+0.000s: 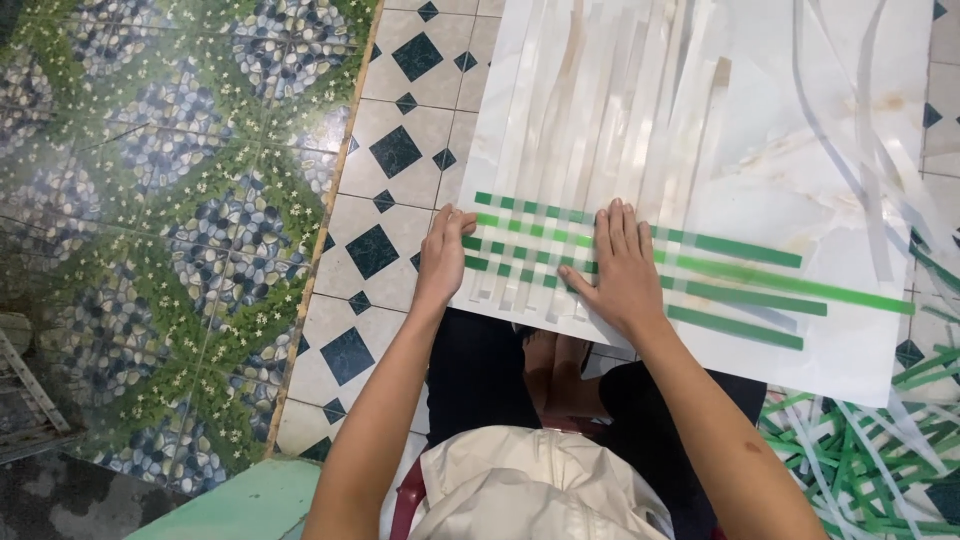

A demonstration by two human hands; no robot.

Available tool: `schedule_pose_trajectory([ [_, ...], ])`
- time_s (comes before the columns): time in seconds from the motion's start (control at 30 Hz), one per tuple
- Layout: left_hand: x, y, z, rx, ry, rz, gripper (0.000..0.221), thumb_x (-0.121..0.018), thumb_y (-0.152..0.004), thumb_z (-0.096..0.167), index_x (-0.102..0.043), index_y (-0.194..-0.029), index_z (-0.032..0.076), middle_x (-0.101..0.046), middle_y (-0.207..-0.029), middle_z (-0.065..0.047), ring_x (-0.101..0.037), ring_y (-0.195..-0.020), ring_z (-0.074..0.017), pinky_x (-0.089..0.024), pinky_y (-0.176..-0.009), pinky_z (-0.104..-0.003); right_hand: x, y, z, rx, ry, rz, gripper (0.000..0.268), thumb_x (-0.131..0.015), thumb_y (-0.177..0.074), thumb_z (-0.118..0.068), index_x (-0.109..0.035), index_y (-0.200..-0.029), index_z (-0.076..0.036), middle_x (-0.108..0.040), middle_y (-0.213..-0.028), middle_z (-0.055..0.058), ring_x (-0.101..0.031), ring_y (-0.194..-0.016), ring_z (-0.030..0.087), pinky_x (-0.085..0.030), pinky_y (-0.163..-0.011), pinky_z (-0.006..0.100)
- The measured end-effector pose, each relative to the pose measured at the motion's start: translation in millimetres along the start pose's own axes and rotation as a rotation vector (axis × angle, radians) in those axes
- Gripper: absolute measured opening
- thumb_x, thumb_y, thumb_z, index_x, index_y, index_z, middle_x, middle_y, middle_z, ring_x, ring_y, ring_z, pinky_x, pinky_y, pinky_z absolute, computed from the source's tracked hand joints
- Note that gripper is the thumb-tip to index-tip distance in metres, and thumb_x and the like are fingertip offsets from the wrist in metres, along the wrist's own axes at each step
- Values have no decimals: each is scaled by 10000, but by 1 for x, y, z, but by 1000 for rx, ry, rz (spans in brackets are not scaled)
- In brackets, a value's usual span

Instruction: Manually weaving green plastic strips into a vertical base of white plastic strips to create a patterned mat.

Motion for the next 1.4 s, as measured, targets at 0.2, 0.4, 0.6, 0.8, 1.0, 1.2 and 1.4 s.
schedule_pose_trajectory([
  [0.2,9,-12,-17,-98,-46,202,403,-452,-958,139,-471,-1325,-30,-571,-1289,-201,-535,-1227,-379,-510,-982,-438,-4,-1,2,5,23,-1,1015,-293,-867,-799,-215,-1555,-57,-136,-1635,136,-58,-1519,264,35,-1224,421],
  [0.4,-13,-32,-40,-181,-247,230,326,-694,-885,217,-571,-1163,98,-547,-1198,-98,-543,-1171,-339,-516,-934,-465,-2,0,1,11,44,-7,1008,-287,-873,-798,-222,-1551,-56,-142,-1634,137,-69,-1518,262,31,-1226,418],
  [0.6,-19,-13,-19,-25,-274,220,505,-549,-955,370,-373,-1345,103,-580,-1288,-227,-584,-1147,-460,-483,-906,-604,3,1,-1,-3,16,-24,1012,-312,-864,-795,-210,-1552,-61,-125,-1636,129,-56,-1517,260,36,-1226,410],
  [0.8,-22,-22,-31,-1,-354,209,564,-482,-968,425,-402,-1361,28,-615,-1209,-281,-612,-1073,-495,-474,-887,-606,0,0,1,1,44,-33,1005,-299,-876,-791,-197,-1554,-55,-126,-1636,136,-60,-1516,262,32,-1228,405],
  [1.0,-19,-23,-28,16,-280,189,513,-503,-974,370,-455,-1344,18,-607,-1218,-282,-596,-1087,-504,-473,-870,-628,-5,-1,4,-7,44,-29,1011,-303,-868,-798,-184,-1557,-68,-107,-1640,121,-48,-1517,252,42,-1229,402],
  [1.2,-14,-36,-44,56,-164,166,503,-545,-958,364,-480,-1331,33,-623,-1212,-228,-583,-1125,-482,-478,-865,-620,-2,-1,1,-9,17,-18,1014,-318,-864,-797,-207,-1554,-63,-126,-1638,126,-56,-1518,248,46,-1226,405],
  [1.4,-15,-41,-54,88,-148,163,471,-529,-966,377,-500,-1334,84,-632,-1235,-185,-565,-1182,-440,-469,-914,-604,0,0,0,-7,11,-10,1010,-325,-865,-795,-207,-1553,-65,-125,-1637,126,-64,-1515,251,34,-1225,407],
])
Point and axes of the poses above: each hand's wrist, its own y-axis away from the middle knuckle, its own x-axis out of the back of the hand, z = x × y, the point moved 5 cm from there along -y, towards the middle knuckle
